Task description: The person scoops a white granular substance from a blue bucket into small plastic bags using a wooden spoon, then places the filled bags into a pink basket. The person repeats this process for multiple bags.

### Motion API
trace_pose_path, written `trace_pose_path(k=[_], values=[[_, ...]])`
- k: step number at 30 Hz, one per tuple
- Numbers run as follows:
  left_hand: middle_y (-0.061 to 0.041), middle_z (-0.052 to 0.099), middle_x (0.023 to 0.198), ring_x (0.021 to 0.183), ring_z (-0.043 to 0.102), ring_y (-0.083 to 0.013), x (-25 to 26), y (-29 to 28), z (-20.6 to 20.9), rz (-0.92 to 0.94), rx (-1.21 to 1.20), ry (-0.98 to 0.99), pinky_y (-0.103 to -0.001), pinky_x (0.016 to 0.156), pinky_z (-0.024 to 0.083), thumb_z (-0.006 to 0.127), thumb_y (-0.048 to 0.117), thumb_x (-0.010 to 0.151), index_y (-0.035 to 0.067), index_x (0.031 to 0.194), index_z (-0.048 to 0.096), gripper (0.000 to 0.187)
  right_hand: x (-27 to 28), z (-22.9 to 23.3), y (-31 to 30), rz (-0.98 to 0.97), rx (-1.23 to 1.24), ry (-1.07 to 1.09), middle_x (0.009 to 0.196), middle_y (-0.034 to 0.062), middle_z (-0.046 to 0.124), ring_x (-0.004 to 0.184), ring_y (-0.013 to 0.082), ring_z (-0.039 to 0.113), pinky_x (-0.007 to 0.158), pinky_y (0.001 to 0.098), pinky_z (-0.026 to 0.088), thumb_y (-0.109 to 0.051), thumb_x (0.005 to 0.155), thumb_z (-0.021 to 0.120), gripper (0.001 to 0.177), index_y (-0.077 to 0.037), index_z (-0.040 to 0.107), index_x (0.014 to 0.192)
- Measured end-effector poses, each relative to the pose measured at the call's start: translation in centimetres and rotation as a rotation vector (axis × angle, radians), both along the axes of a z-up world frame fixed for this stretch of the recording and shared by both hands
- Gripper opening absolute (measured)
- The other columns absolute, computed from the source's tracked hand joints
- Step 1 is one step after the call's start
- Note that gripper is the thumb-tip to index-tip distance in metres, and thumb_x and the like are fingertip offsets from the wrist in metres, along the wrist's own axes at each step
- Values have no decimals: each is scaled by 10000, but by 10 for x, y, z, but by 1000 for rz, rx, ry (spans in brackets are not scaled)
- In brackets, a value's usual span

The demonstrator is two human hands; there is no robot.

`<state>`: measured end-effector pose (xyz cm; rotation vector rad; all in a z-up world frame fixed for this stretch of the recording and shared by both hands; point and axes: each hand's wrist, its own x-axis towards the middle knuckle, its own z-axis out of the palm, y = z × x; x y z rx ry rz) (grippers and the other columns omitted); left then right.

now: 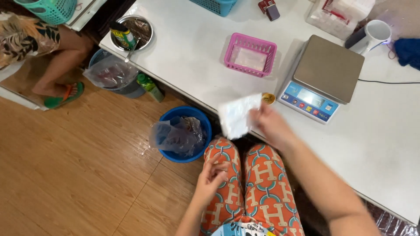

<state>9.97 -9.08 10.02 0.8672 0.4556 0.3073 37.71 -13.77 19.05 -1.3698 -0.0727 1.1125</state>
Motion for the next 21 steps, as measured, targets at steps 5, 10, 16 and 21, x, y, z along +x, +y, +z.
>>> trace_pose_path(k=[5,10,16,21], values=[[10,789,919,702,725,-102,9,-6,-10,201,711,351,-261,639,616,593,239,986,108,1220,694,286,168,25,66,264,-35,-1279,1116,33,644,1024,171,582,919,348,445,-168,1019,609,237,-115,612,1250],[-5,784,814,614,710,-92,13,-5,-22,295,757,294,-244,591,601,593,148,968,90,1148,742,241,245,41,145,830,-513,-1648,1289,98,667,1163,354,582,910,479,451,-165,1032,577,326,-176,626,1354],[-18,874,888,631,801,-81,22,-6,-43,403,707,423,-213,581,663,625,166,906,100,1005,800,211,198,52,207,1502,-1075,-1550,1415,-22,589,1319,334,461,974,439,485,-89,1012,525,531,-411,592,1430],[-8,901,887,789,870,-87,24,-7,-43,395,650,535,-210,700,698,650,159,874,120,962,834,208,200,-2,214,1804,-933,-1684,1419,-5,585,1361,272,485,1098,475,417,-143,1040,464,460,-384,616,1401]])
